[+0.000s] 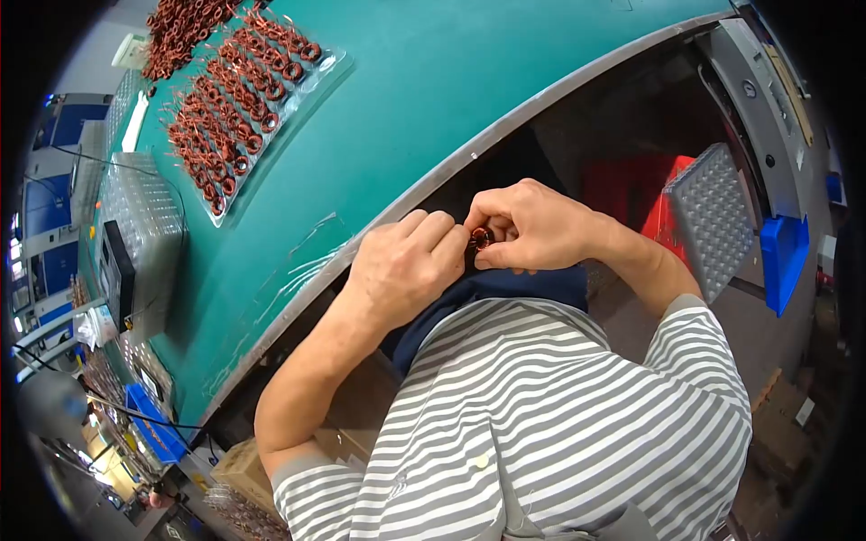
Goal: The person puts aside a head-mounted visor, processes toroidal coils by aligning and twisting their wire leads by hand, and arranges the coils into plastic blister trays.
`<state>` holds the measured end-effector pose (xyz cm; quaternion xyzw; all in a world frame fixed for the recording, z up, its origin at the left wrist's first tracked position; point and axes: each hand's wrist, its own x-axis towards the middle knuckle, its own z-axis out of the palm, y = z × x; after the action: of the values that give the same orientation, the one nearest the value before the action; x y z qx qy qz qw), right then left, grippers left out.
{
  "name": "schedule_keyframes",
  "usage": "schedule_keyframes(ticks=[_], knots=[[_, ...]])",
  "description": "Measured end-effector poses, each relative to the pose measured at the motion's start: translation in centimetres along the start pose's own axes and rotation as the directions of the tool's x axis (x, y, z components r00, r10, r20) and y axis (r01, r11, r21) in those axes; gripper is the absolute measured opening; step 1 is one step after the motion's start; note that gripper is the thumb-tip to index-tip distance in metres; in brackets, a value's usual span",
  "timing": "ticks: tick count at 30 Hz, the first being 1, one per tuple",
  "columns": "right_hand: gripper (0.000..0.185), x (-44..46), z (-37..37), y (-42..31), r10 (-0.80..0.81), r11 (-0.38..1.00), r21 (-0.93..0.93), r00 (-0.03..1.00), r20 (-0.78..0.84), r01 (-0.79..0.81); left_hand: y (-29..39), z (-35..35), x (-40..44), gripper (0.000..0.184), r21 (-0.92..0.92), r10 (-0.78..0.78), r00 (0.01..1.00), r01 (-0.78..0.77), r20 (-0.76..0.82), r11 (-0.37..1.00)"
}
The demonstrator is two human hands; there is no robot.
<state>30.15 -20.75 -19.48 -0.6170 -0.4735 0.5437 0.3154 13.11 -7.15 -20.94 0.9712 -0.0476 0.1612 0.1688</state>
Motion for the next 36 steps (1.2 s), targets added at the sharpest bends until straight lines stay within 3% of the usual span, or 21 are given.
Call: schedule_keyframes(ticks=[4, 11, 14, 17, 23, 29, 32, 35, 36], knots=[[0.021, -0.1, 0.0, -0.1, -0.017, 0.998, -0.062, 0.999, 0.039, 0.019, -1.1, 0.4, -0.2, 0.020, -0.094, 0.121, 0.993, -0.121, -0.005, 0.988], [0.021, -1.0, 0.8, 1.4, -0.047, 0.993, 0.106, 0.998, -0.047, 0.052, -0.4, 0.3, -0.3, 0.019, -0.261, 0.017, 1.000, -0.009, 0.026, 0.965], [0.021, -1.0, 1.1, 2.0, -0.161, 0.987, -0.035, 0.981, -0.107, 0.158, -0.8, 0.4, -0.3, 0.018, -0.303, 0.010, 0.997, 0.014, 0.078, 0.953], [0.021, -1.1, 1.3, 2.2, -0.200, 0.980, -0.041, 0.969, -0.143, 0.196, -1.0, 0.5, -0.2, 0.018, -0.353, 0.009, 0.998, 0.013, 0.061, 0.935], [0.022, -1.2, 0.9, 1.9, -0.114, 0.990, 0.074, 0.990, -0.082, 0.120, -0.4, 0.1, -0.2, 0.019, -0.369, -0.038, 0.996, 0.063, 0.076, 0.927], [0.022, -1.0, 1.1, 2.1, -0.162, 0.985, 0.050, 0.982, -0.098, 0.168, -0.7, 0.0, -0.4, 0.018, -0.394, -0.058, 0.995, 0.086, 0.084, 0.915], [0.023, -0.8, 1.1, 1.8, -0.227, 0.973, -0.001, 0.965, -0.127, 0.229, -0.7, 0.2, -0.6, 0.016, -0.413, -0.097, 0.993, 0.117, 0.070, 0.903], [0.026, -0.9, 1.3, 2.0, -0.193, 0.980, 0.013, 0.972, -0.135, 0.196, -0.1, 0.0, -0.4, 0.015, -0.401, -0.133, 0.990, 0.136, 0.036, 0.906], [0.026, -1.1, 1.5, 2.1, -0.194, 0.980, 0.014, 0.972, -0.132, 0.198, 0.5, -0.5, -0.2, 0.016, -0.428, -0.234, 0.963, 0.158, -0.132, 0.890]])
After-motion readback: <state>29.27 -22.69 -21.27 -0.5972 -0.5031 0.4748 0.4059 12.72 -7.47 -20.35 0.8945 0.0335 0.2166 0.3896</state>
